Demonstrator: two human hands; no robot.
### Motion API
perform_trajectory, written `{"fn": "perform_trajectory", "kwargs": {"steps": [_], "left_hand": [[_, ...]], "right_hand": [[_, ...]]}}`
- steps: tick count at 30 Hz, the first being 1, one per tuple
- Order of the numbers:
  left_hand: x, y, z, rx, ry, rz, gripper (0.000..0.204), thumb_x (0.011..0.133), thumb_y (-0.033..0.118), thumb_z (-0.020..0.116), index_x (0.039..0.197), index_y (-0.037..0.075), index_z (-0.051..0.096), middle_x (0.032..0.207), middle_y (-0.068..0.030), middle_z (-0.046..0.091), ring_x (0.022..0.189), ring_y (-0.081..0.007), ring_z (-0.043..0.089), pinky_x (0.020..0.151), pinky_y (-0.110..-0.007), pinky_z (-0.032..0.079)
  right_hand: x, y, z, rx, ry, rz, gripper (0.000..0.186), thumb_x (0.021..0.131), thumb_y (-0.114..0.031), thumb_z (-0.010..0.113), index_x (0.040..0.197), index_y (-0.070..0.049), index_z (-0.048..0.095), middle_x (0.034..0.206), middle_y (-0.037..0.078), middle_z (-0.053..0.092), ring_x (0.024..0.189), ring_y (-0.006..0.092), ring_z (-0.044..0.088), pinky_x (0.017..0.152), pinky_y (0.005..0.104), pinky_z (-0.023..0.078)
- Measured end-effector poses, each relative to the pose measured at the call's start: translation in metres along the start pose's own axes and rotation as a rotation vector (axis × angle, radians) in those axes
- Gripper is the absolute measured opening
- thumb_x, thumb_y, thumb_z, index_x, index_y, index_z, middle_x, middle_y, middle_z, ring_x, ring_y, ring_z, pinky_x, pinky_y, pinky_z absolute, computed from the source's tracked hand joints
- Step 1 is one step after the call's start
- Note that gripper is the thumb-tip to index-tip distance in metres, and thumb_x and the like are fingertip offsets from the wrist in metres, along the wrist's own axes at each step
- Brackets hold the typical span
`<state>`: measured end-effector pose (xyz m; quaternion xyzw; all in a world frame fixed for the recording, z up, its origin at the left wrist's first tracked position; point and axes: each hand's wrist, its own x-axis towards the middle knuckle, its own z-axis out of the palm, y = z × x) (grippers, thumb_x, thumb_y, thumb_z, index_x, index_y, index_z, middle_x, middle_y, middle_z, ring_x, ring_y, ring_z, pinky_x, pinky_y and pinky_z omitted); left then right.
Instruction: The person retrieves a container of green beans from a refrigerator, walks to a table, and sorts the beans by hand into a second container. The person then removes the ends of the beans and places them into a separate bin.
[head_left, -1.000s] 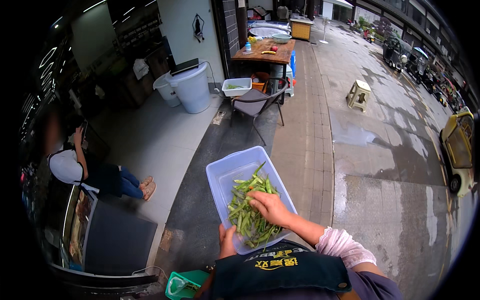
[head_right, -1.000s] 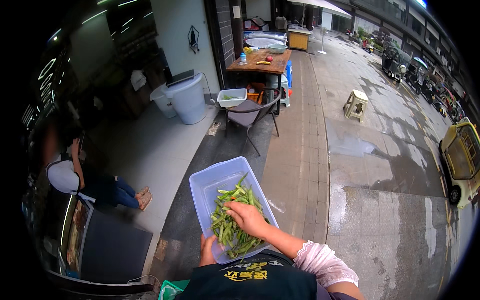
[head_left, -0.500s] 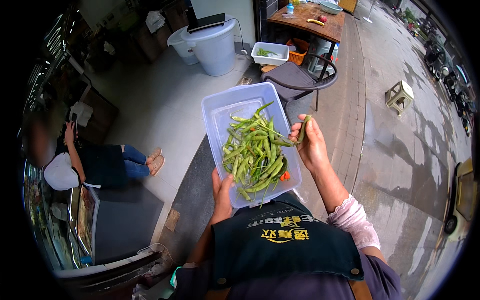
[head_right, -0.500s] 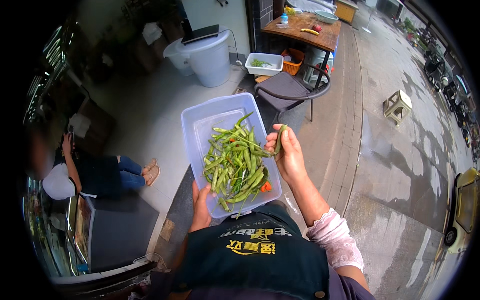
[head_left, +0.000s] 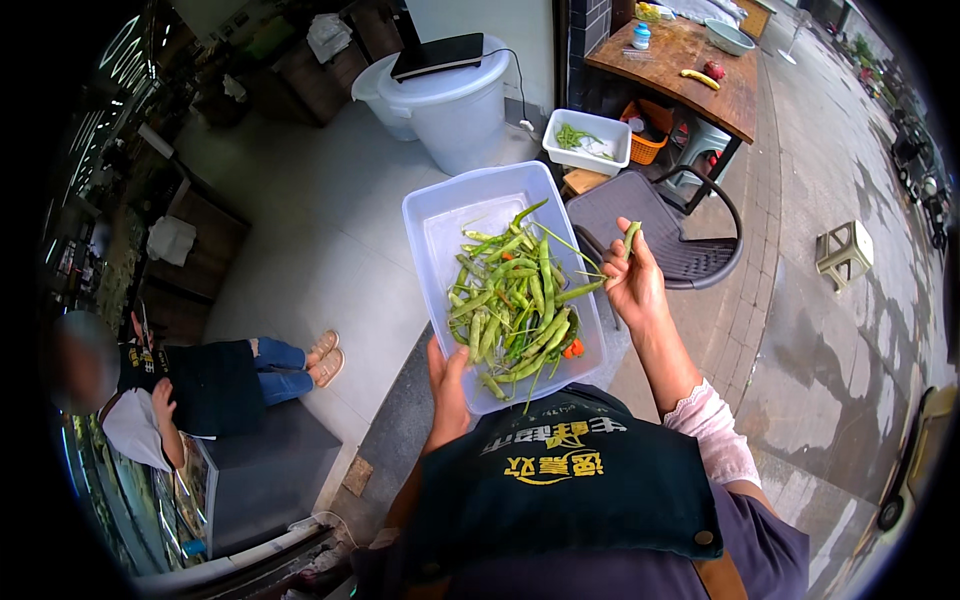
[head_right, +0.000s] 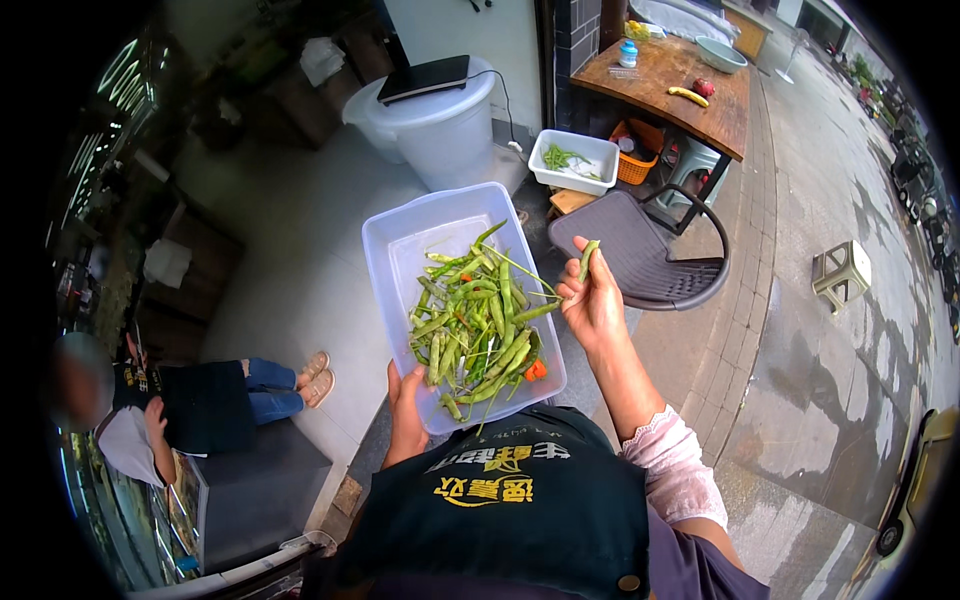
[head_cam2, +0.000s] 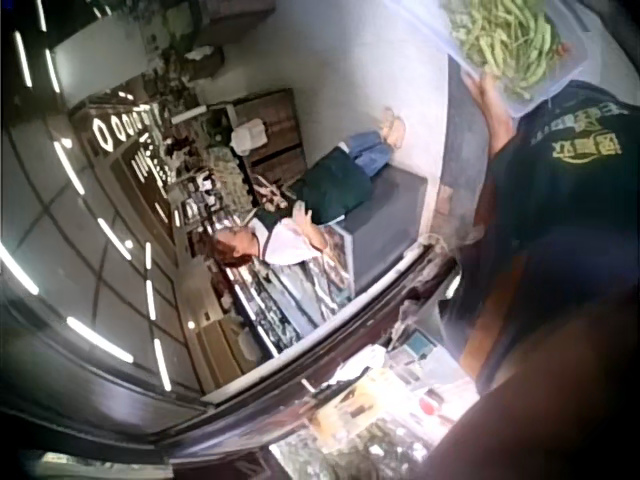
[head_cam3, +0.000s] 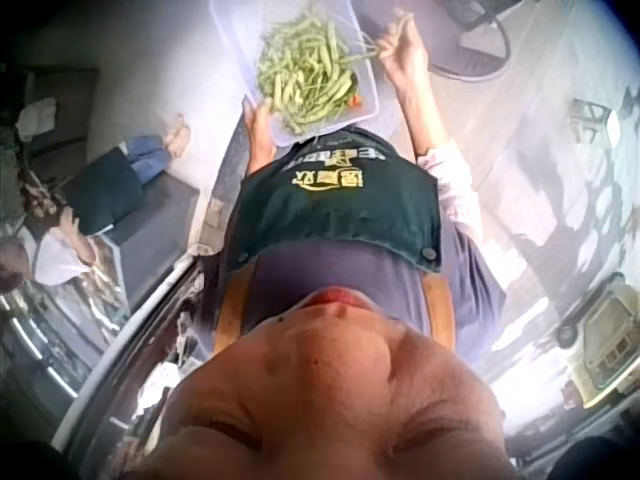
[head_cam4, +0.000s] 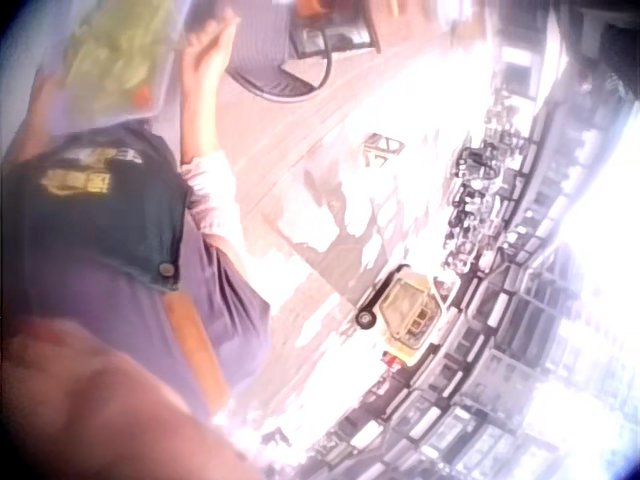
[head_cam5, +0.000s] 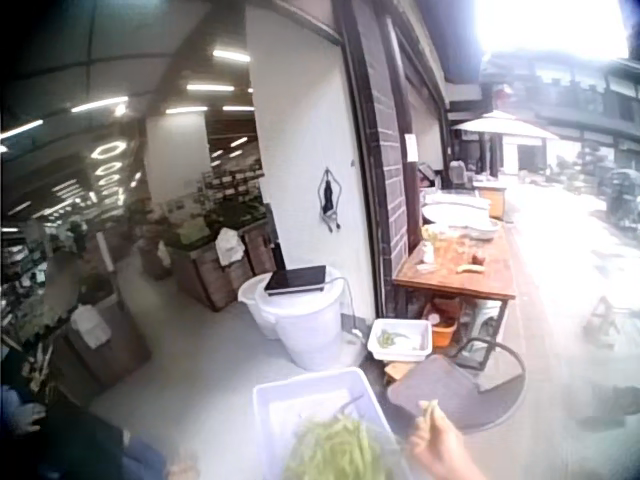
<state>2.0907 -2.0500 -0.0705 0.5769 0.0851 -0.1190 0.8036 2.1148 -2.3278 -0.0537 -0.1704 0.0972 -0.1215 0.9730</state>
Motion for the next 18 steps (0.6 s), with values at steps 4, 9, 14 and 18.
{"fn": "perform_trajectory", "kwargs": {"steps": [4,9,14,18], "left_hand": [[0.053,0.012,0.007,-0.052,0.086,-0.03,0.049,0.08,0.013,0.049,0.125,0.004,0.031,0.113,-0.0123,0.045,0.102,-0.0212,0.046,0.087,-0.033,0.037],[0.13,0.009,-0.001,-0.213,0.194,-0.115,0.048,0.08,0.015,0.048,0.123,0.004,0.032,0.113,-0.0132,0.045,0.101,-0.0236,0.048,0.082,-0.037,0.042],[0.251,0.027,-0.014,-0.142,0.247,-0.22,0.041,0.079,0.019,0.049,0.117,0.008,0.037,0.105,-0.0101,0.047,0.094,-0.0217,0.049,0.078,-0.035,0.043],[0.359,0.063,0.008,-0.122,0.202,-0.17,0.038,0.078,0.026,0.051,0.112,0.011,0.041,0.096,-0.0069,0.047,0.085,-0.0181,0.048,0.071,-0.032,0.043]], "right_hand": [[0.081,0.021,-0.004,-0.005,0.037,0.066,0.031,0.092,-0.03,0.037,0.115,-0.01,0.042,0.071,0.003,0.051,0.059,0.0112,0.047,0.059,0.0254,0.042],[0.179,0.043,-0.012,0.037,0.177,0.051,0.03,0.091,-0.033,0.037,0.116,-0.017,0.045,0.069,0.004,0.055,0.062,0.0146,0.053,0.077,0.0347,0.046],[0.29,0.039,-0.017,0.149,0.379,-0.013,0.027,0.092,-0.031,0.036,0.11,-0.017,0.05,0.069,0.003,0.053,0.061,0.0139,0.052,0.077,0.0349,0.046],[0.373,0.003,-0.02,0.151,0.411,-0.173,0.028,0.092,-0.031,0.036,0.111,-0.015,0.049,0.07,0.003,0.05,0.06,0.0132,0.051,0.075,0.034,0.046]]}}
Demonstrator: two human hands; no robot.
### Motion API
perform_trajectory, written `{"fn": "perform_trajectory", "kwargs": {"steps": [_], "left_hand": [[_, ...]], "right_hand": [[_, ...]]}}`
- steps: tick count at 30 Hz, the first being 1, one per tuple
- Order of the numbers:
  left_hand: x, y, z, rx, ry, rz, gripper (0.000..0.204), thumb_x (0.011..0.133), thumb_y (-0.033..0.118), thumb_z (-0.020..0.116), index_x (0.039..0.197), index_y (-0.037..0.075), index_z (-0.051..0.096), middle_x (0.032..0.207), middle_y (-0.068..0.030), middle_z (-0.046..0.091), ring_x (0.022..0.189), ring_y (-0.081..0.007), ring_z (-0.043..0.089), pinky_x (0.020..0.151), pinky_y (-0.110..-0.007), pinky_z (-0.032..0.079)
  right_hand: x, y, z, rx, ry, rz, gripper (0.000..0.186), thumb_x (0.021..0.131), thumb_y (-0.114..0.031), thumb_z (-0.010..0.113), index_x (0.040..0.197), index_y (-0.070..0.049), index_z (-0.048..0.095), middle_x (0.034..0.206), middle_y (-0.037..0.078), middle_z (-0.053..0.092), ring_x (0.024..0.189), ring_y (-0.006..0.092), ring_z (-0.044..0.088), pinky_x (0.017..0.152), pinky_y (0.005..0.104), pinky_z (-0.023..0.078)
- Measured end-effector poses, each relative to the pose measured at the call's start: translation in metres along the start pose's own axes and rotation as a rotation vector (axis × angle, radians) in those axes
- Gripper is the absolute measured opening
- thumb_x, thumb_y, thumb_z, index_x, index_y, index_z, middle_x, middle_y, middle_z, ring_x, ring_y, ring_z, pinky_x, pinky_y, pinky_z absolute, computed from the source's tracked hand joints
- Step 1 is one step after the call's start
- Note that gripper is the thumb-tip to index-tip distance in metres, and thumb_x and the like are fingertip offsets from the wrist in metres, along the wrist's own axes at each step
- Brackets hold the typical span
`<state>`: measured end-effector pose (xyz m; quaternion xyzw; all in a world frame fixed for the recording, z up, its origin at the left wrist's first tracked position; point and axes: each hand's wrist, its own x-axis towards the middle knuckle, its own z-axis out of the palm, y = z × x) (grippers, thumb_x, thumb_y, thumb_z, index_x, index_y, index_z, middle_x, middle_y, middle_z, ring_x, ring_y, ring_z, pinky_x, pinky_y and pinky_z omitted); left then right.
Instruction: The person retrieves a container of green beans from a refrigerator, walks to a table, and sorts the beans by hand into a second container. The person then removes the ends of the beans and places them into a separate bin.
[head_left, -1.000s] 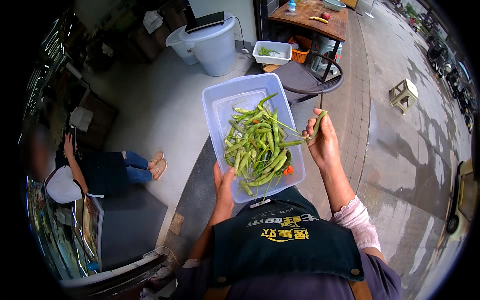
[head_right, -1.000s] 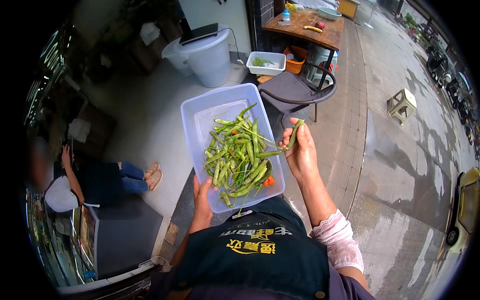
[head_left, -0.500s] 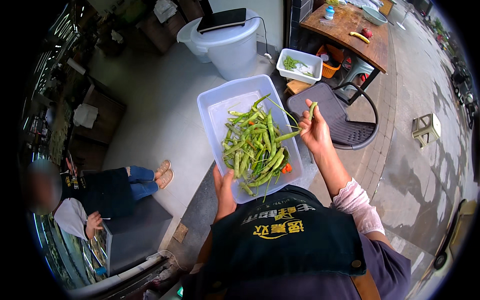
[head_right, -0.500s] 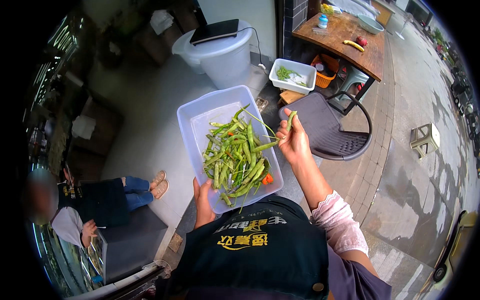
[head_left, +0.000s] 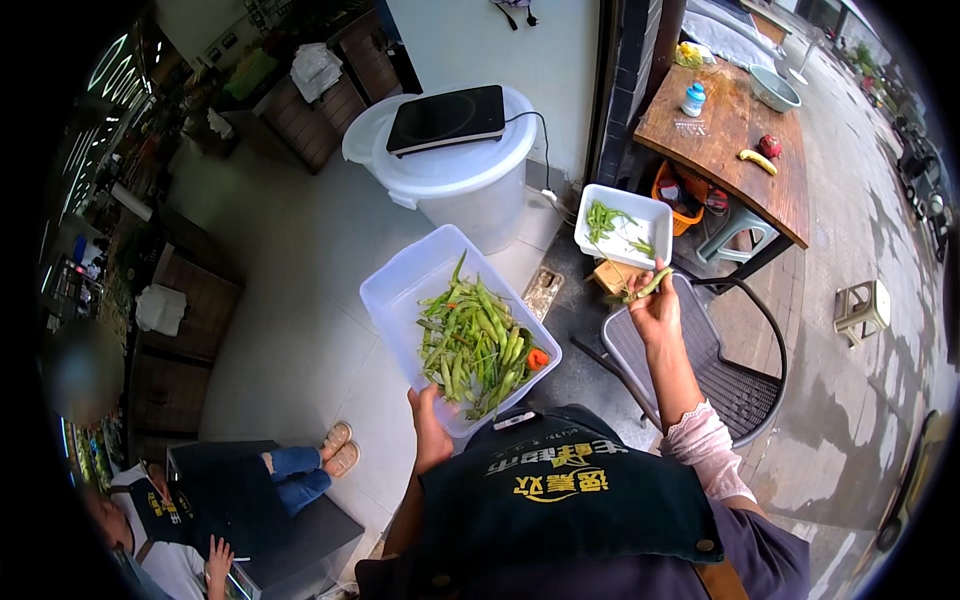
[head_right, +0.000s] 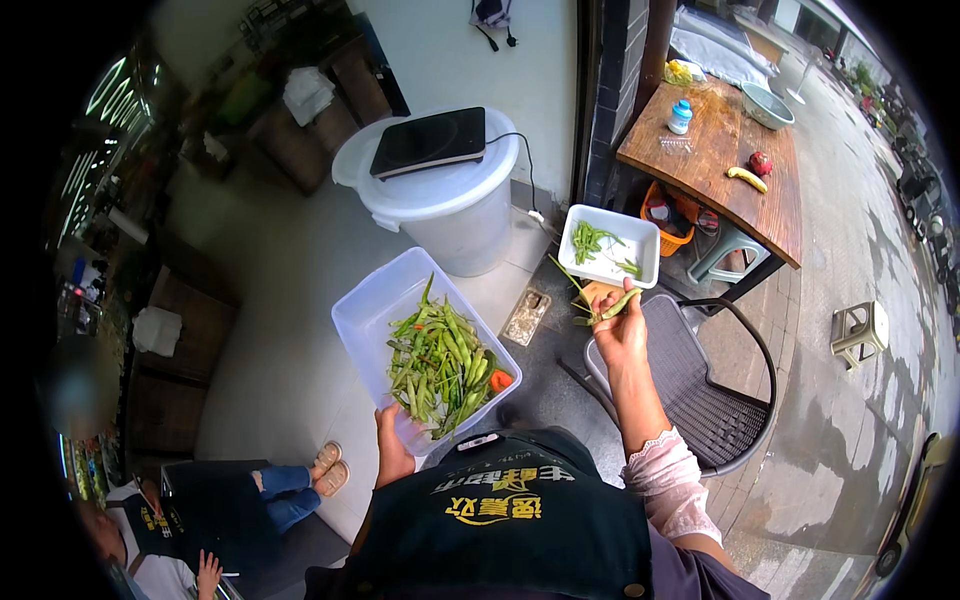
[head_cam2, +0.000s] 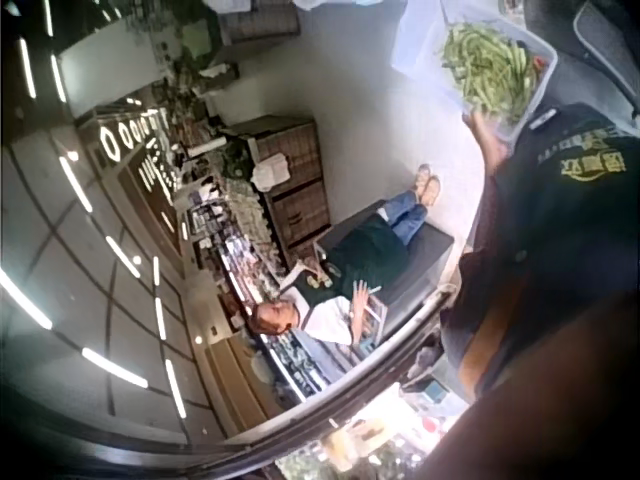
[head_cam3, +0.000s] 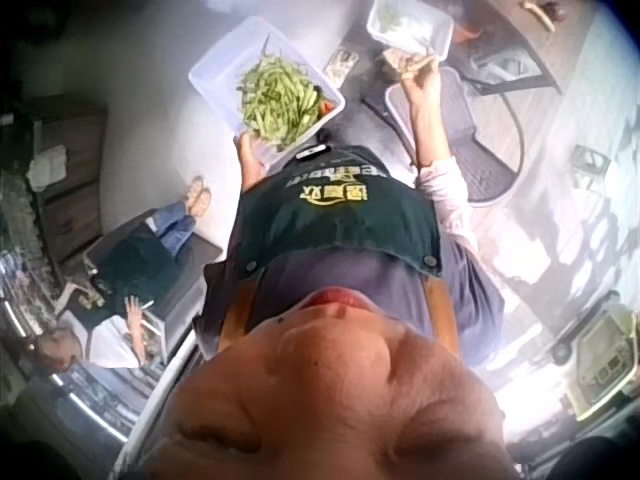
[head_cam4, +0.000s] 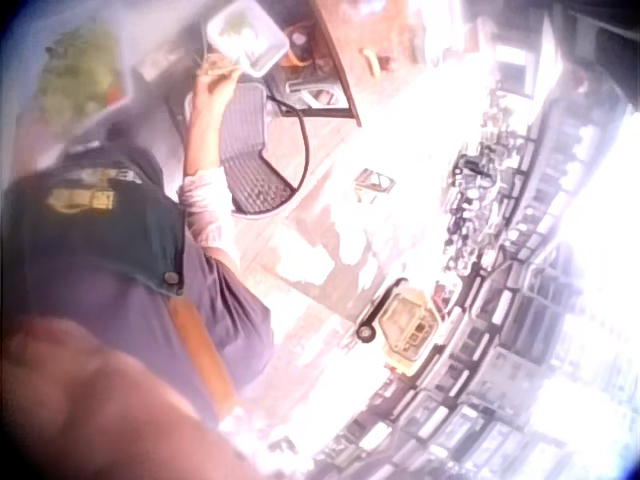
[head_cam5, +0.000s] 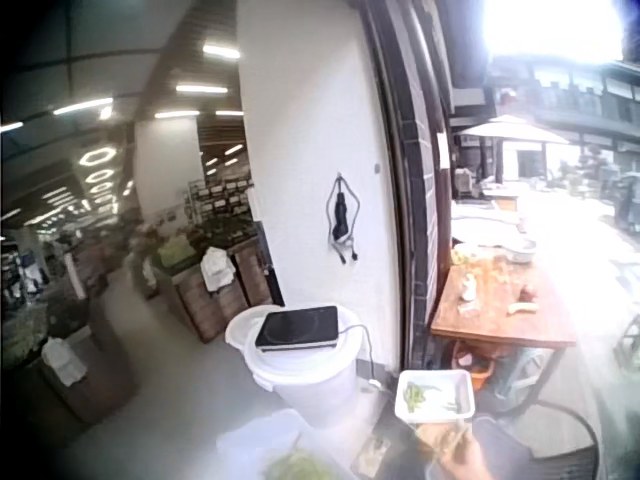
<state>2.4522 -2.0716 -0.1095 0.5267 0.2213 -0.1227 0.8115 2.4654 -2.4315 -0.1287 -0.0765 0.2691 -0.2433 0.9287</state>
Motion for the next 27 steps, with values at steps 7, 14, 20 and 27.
{"fn": "perform_trajectory", "kwargs": {"steps": [7,14,20,27], "left_hand": [[0.133,0.029,0.025,0.117,0.077,-0.052,0.047,0.075,0.037,0.054,0.113,0.011,0.043,0.101,-0.0113,0.051,0.089,-0.0242,0.052,0.072,-0.036,0.043],[0.195,0.062,0.088,0.106,0.102,-0.274,0.05,0.076,0.039,0.051,0.115,0.009,0.042,0.105,-0.011,0.051,0.091,-0.0235,0.051,0.076,-0.035,0.043],[0.256,0.074,0.115,0.432,0.085,-0.217,0.052,0.078,0.042,0.048,0.113,0.003,0.044,0.102,-0.0108,0.052,0.087,-0.0235,0.05,0.078,-0.037,0.043],[0.318,0.092,0.255,0.385,-0.008,-0.223,0.051,0.084,0.038,0.036,0.127,0.011,0.031,0.121,-0.012,0.043,0.106,-0.026,0.045,0.086,-0.04,0.039]], "right_hand": [[0.128,-0.039,0.013,0.107,0.153,-0.234,0.029,0.091,-0.031,0.037,0.113,-0.015,0.047,0.074,0.004,0.049,0.059,0.0127,0.049,0.076,0.0364,0.047],[0.301,-0.064,-0.048,-0.066,0.281,-0.437,0.037,0.091,-0.035,0.037,0.118,-0.01,0.039,0.115,0.016,0.048,0.094,0.025,0.053,0.085,0.0377,0.04],[0.386,-0.001,-0.212,-0.346,0.818,-0.194,0.018,0.087,-0.021,0.041,0.098,-0.006,0.041,0.072,0.004,0.047,0.054,0.0157,0.046,0.048,0.0295,0.041],[0.418,0.045,-0.289,-0.418,1.061,0.118,0.02,0.08,-0.017,0.052,0.094,-0.005,0.046,0.068,0.005,0.044,0.052,0.0156,0.042,0.047,0.0297,0.039]]}}
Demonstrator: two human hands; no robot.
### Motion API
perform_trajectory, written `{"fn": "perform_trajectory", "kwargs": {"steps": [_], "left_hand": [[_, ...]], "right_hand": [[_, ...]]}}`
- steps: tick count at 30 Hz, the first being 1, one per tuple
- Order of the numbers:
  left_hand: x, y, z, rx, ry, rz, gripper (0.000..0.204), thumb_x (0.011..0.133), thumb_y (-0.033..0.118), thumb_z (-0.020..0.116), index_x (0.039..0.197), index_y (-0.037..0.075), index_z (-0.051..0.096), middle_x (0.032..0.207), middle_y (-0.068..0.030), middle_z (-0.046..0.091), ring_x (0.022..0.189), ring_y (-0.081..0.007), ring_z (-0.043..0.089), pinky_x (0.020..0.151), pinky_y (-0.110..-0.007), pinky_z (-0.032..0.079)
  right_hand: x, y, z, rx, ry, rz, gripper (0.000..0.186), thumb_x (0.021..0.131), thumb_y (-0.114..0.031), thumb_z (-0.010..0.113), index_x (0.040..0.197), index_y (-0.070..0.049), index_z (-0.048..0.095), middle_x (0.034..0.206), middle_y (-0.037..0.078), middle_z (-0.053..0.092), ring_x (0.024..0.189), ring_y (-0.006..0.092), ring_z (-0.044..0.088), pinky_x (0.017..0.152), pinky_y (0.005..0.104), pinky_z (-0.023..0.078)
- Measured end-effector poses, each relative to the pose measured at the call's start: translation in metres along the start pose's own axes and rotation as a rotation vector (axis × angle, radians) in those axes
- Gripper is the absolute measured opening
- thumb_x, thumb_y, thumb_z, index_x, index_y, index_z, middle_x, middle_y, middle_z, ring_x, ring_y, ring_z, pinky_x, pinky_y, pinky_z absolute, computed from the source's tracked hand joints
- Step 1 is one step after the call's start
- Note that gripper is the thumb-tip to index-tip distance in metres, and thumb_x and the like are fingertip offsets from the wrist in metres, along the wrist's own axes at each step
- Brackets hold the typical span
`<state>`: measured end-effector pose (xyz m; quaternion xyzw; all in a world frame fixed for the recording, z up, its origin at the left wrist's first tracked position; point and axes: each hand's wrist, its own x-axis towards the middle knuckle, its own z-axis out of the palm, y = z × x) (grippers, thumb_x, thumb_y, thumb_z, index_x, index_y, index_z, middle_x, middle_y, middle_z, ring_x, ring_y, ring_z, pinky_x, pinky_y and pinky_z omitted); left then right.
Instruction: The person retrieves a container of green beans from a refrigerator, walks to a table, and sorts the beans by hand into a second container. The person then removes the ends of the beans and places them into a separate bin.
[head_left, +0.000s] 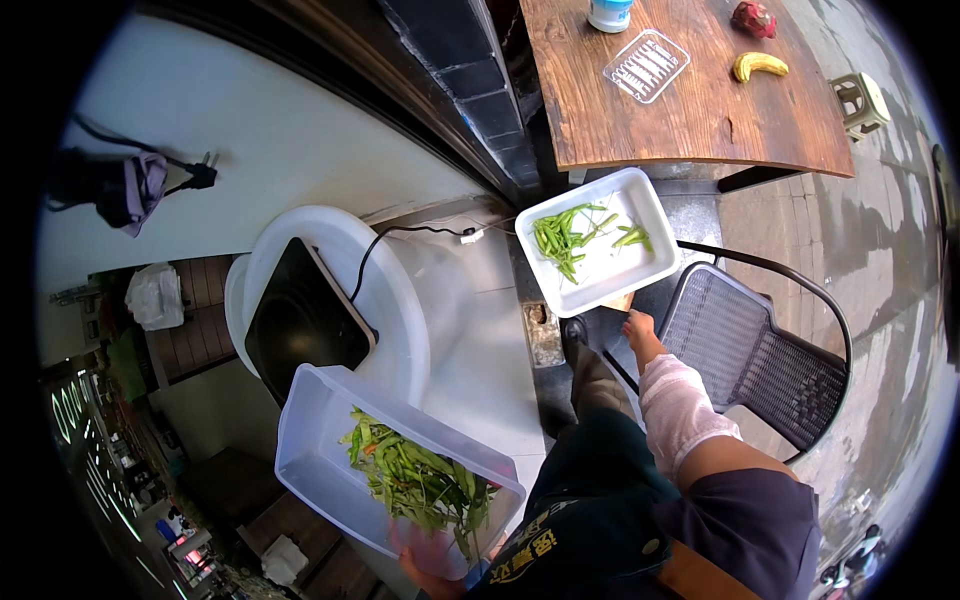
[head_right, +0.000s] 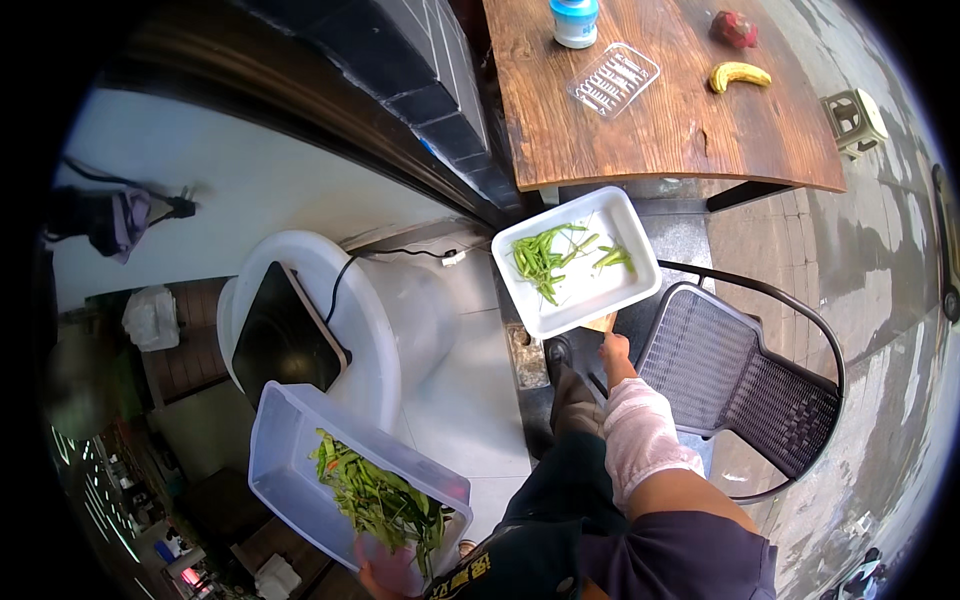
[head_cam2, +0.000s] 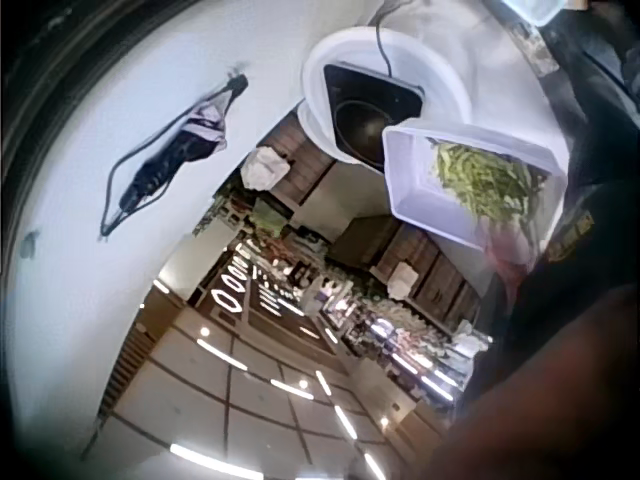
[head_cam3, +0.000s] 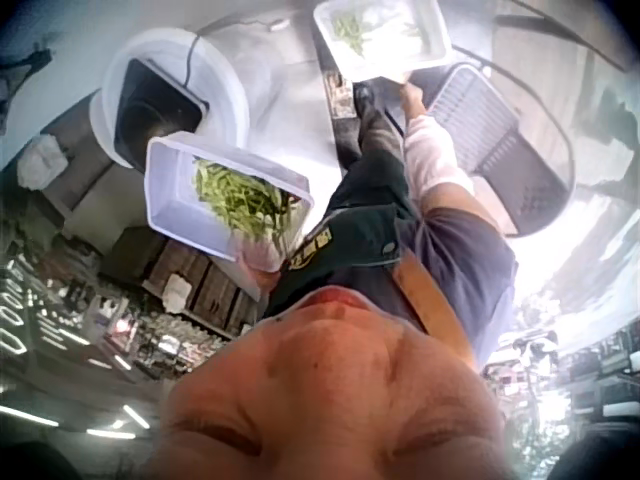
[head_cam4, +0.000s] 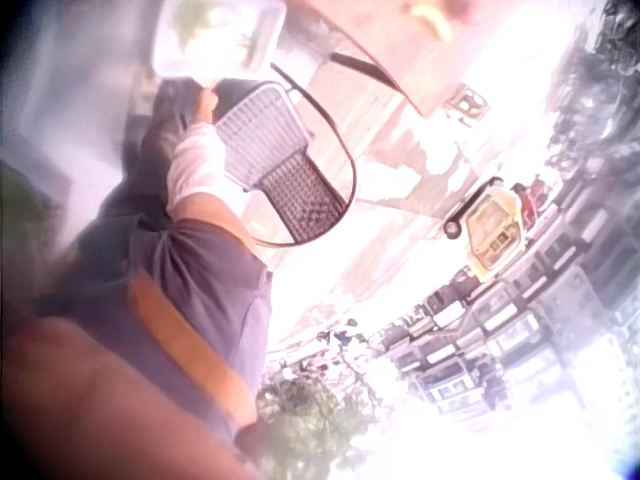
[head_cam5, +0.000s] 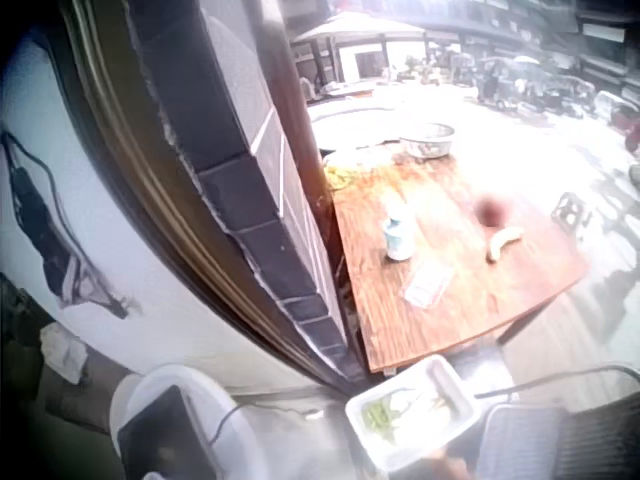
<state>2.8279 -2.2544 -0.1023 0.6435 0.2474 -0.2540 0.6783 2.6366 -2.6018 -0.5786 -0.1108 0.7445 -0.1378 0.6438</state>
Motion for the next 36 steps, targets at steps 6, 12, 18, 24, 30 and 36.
{"fn": "perform_trajectory", "kwargs": {"steps": [6,12,18,24,30,36], "left_hand": [[0.065,0.015,-0.053,-0.043,-0.185,-0.157,0.057,0.082,0.042,0.04,0.127,0.008,0.036,0.123,-0.0106,0.045,0.103,-0.0265,0.049,0.095,-0.045,0.033],[0.111,0.026,-0.031,0.126,-0.173,-0.2,0.057,0.083,0.043,0.039,0.126,0.006,0.036,0.123,-0.0112,0.043,0.109,-0.027,0.044,0.096,-0.044,0.031],[0.13,0.041,-0.019,0.333,-0.189,-0.151,0.057,0.083,0.044,0.039,0.126,0.006,0.037,0.123,-0.0111,0.043,0.11,-0.0274,0.043,0.096,-0.044,0.031],[0.117,0.064,-0.016,0.54,-0.213,-0.093,0.057,0.083,0.044,0.038,0.125,0.006,0.037,0.122,-0.011,0.043,0.111,-0.0277,0.041,0.096,-0.044,0.031],[0.14,0.055,0.003,0.533,-0.641,-0.022,0.055,0.083,0.044,0.039,0.122,0.005,0.039,0.118,-0.016,0.045,0.109,-0.0305,0.042,0.09,-0.043,0.035],[0.048,0.0,0.05,0.669,-0.868,-0.154,0.056,0.08,0.047,0.044,0.118,0.006,0.044,0.114,-0.0127,0.048,0.104,-0.0292,0.045,0.087,-0.042,0.038]], "right_hand": [[0.044,-0.003,0.065,0.017,0.131,-0.077,0.042,0.079,-0.022,0.056,0.115,-0.013,0.037,0.088,0.006,0.046,0.062,0.0173,0.044,0.053,0.0298,0.039],[0.031,-0.004,0.081,-0.018,0.13,-0.096,0.044,0.076,-0.02,0.058,0.114,-0.006,0.041,0.086,0.009,0.056,0.067,0.0215,0.055,0.048,0.0331,0.043],[-0.035,0.024,0.041,0.063,0.12,-0.108,0.029,0.071,-0.014,0.055,0.094,0.004,0.055,0.08,0.013,0.059,0.064,0.0232,0.057,0.049,0.034,0.045],[-0.145,0.112,-0.05,0.321,0.141,-0.204,0.039,0.07,-0.014,0.055,0.101,0.009,0.053,0.086,0.017,0.059,0.067,0.0224,0.057,0.053,0.0322,0.044],[-0.332,0.156,-0.167,0.659,0.092,-0.248,0.037,0.074,-0.015,0.05,0.104,0.005,0.046,0.087,0.014,0.055,0.071,0.0219,0.055,0.055,0.0318,0.044],[-0.416,0.212,-0.299,1.149,0.381,-0.395,0.02,0.072,-0.017,0.054,0.084,-0.001,0.049,0.061,0.003,0.046,0.047,0.0124,0.039,0.042,0.0273,0.033]]}}
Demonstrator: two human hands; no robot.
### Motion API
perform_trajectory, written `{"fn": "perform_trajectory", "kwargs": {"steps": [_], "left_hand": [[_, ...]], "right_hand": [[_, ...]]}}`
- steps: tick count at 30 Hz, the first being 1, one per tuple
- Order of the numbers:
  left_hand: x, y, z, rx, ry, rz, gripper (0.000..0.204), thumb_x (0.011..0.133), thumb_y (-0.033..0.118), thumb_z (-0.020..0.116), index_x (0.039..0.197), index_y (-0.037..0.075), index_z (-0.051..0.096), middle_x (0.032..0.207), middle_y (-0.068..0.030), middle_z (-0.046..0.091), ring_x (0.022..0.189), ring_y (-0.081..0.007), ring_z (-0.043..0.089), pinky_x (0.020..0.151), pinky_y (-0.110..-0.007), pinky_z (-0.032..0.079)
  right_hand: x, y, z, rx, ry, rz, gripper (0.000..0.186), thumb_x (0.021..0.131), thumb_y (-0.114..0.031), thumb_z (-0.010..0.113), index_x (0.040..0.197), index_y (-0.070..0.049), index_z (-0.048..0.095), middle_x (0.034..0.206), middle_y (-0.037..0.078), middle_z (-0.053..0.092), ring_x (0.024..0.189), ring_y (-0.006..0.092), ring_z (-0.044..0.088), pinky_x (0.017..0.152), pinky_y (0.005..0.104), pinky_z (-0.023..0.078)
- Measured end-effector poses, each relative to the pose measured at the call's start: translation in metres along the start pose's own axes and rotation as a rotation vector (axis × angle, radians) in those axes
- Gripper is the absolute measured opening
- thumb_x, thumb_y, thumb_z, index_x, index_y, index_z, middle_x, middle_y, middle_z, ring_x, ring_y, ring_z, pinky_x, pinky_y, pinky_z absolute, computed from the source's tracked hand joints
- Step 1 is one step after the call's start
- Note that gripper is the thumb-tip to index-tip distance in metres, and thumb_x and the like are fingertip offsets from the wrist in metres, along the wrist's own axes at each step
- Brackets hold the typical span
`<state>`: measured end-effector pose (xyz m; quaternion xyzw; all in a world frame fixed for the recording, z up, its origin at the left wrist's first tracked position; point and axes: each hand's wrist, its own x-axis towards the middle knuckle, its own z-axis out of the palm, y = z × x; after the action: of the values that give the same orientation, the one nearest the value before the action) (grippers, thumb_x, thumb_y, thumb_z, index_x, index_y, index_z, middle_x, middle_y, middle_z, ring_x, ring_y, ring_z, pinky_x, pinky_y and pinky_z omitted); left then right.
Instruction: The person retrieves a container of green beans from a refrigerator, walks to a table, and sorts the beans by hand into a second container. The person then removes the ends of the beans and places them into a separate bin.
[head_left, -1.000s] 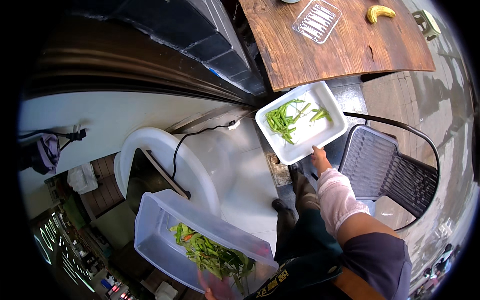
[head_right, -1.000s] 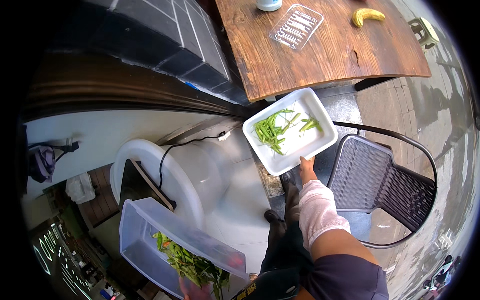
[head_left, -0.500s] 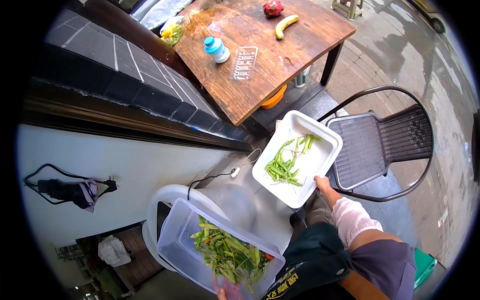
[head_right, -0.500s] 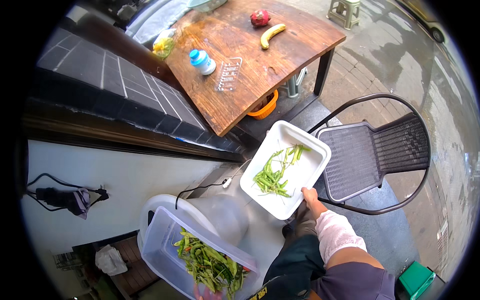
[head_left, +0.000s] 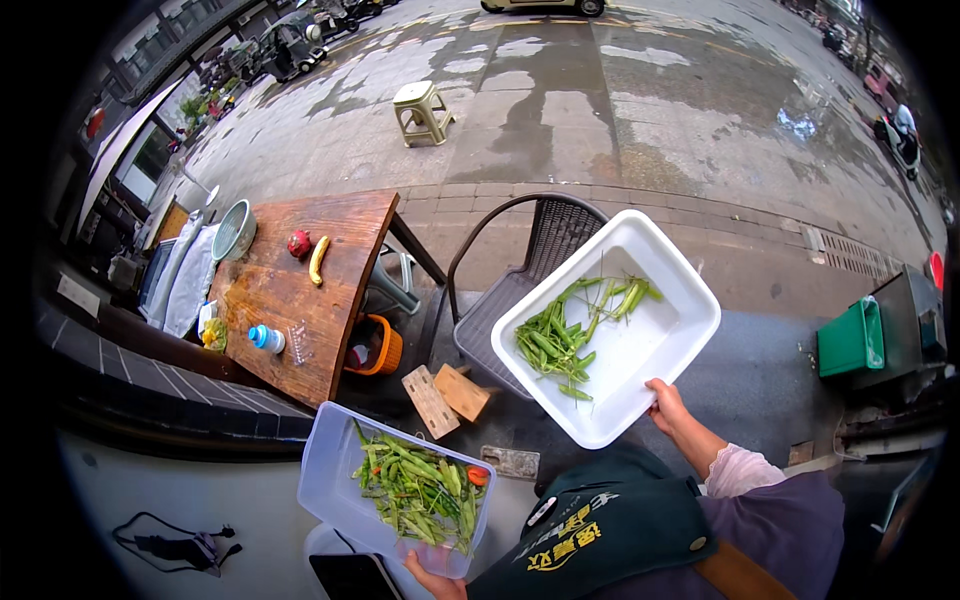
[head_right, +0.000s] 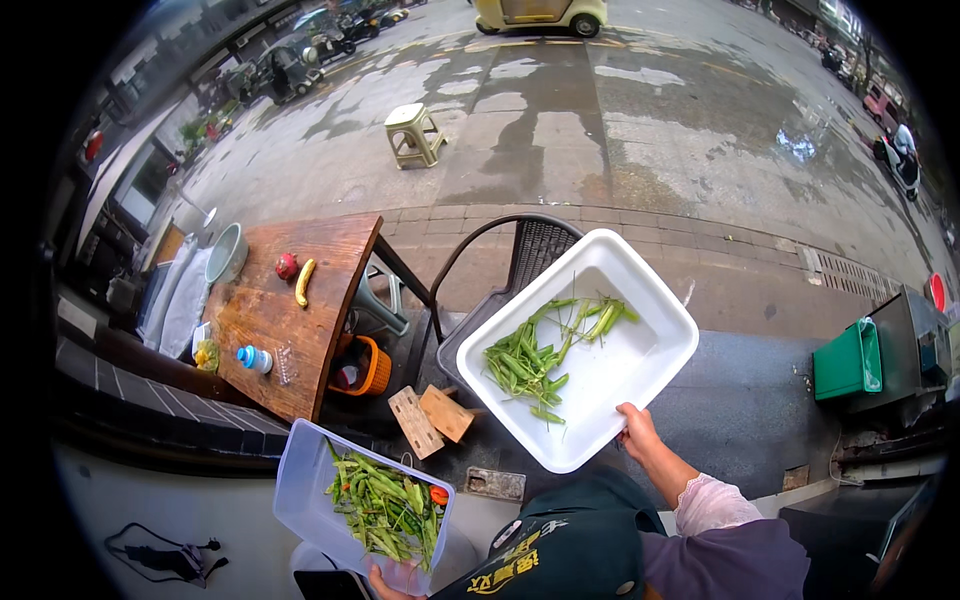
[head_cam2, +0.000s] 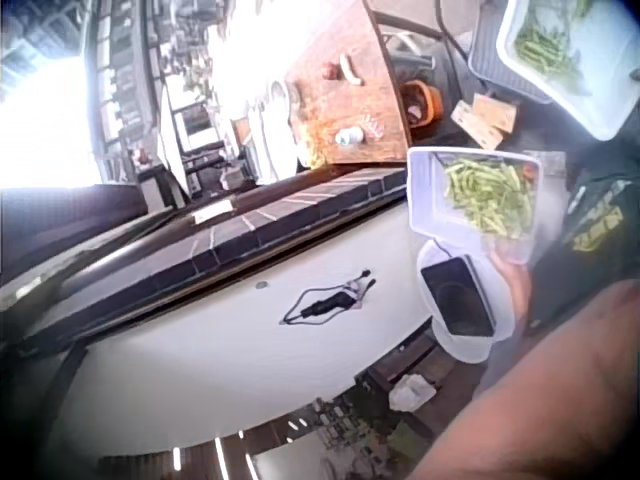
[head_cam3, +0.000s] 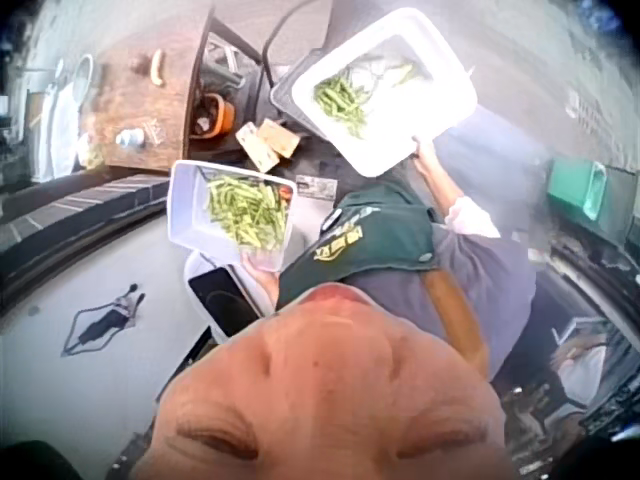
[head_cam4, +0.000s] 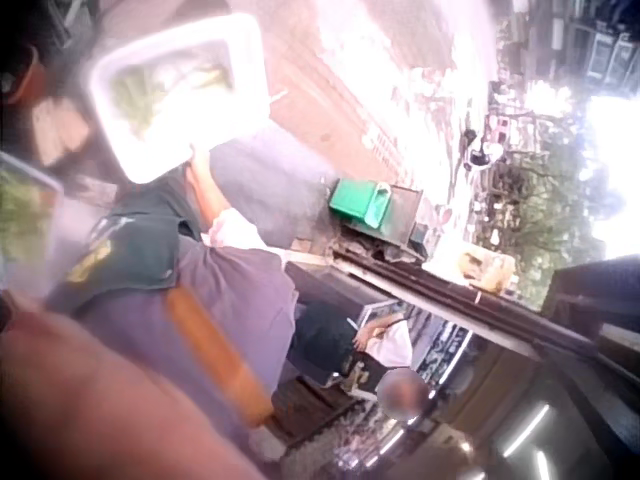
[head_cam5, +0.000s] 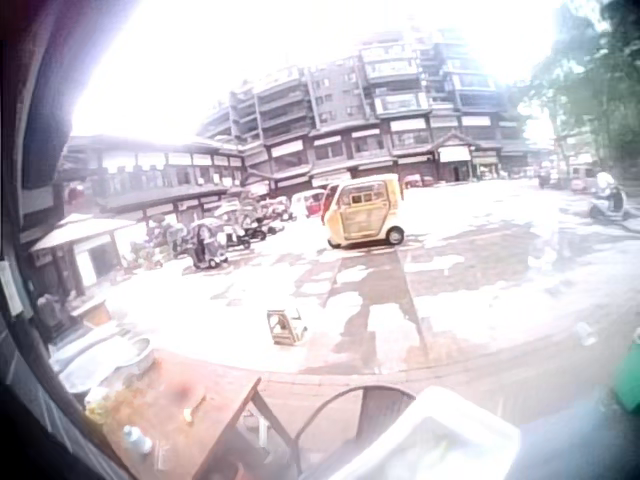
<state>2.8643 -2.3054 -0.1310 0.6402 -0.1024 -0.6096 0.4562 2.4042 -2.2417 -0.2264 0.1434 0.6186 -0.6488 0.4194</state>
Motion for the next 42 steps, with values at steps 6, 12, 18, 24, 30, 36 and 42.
{"fn": "perform_trajectory", "kwargs": {"steps": [6,12,18,24,30,36,42], "left_hand": [[0.0,-0.034,0.203,0.161,-0.21,-0.062,0.051,0.081,0.044,0.045,0.118,0.008,0.044,0.112,-0.0115,0.048,0.105,-0.026,0.045,0.089,-0.045,0.036],[-0.025,-0.091,0.39,0.227,-0.385,0.046,0.051,0.081,0.041,0.044,0.121,0.009,0.039,0.116,-0.0114,0.045,0.105,-0.0257,0.044,0.088,-0.043,0.037],[-0.029,-0.123,0.508,0.075,-0.408,0.249,0.051,0.082,0.039,0.043,0.124,0.01,0.034,0.119,-0.0112,0.042,0.106,-0.0253,0.044,0.086,-0.04,0.038],[0.021,-0.144,0.64,-0.157,-0.434,0.354,0.053,0.081,0.036,0.045,0.125,0.011,0.031,0.122,-0.0107,0.04,0.107,-0.0248,0.043,0.084,-0.038,0.04],[0.077,-0.148,0.774,-0.309,-0.45,0.154,0.053,0.077,0.036,0.051,0.12,0.006,0.04,0.116,-0.0113,0.045,0.104,-0.0246,0.046,0.081,-0.041,0.043],[0.068,-0.134,0.851,-0.413,-0.47,0.107,0.048,0.079,0.033,0.049,0.118,0.007,0.04,0.116,-0.0104,0.047,0.103,-0.025,0.048,0.08,-0.041,0.043],[0.077,-0.132,0.887,-0.302,-0.116,0.246,0.035,0.076,0.027,0.056,0.104,0.011,0.042,0.089,-0.007,0.049,0.076,-0.0186,0.053,0.062,-0.032,0.045]], "right_hand": [[0.059,-0.098,-0.095,0.348,0.23,-0.179,0.017,0.072,-0.015,0.056,0.078,-0.001,0.05,0.059,0.003,0.046,0.046,0.0113,0.041,0.043,0.0275,0.037],[0.111,-0.184,-0.19,0.48,0.376,-0.2,0.019,0.074,-0.015,0.053,0.082,0.002,0.048,0.063,0.005,0.045,0.049,0.0141,0.042,0.047,0.0297,0.044],[0.17,-0.237,-0.232,0.628,0.453,-0.191,0.015,0.075,-0.015,0.052,0.079,-0.001,0.046,0.053,0.003,0.04,0.043,0.0153,0.04,0.045,0.0308,0.044],[0.266,-0.295,-0.262,0.925,0.392,0.021,0.013,0.074,-0.016,0.05,0.083,-0.007,0.045,0.049,-0.001,0.037,0.038,0.0081,0.032,0.048,0.029,0.044],[0.334,-0.379,-0.224,0.875,0.394,0.042,0.02,0.073,-0.019,0.053,0.081,-0.006,0.04,0.051,-0.001,0.036,0.039,0.0086,0.032,0.053,0.0305,0.044],[0.403,-0.476,-0.169,0.636,0.391,0.047,0.023,0.073,-0.023,0.051,0.085,-0.004,0.045,0.058,0.001,0.044,0.039,0.0065,0.036,0.047,0.0229,0.041],[0.584,-0.546,-0.117,0.15,0.086,0.125,0.03,0.072,-0.025,0.052,0.085,0.0,0.047,0.058,0.006,0.047,0.043,0.0114,0.04,0.047,0.0216,0.041]]}}
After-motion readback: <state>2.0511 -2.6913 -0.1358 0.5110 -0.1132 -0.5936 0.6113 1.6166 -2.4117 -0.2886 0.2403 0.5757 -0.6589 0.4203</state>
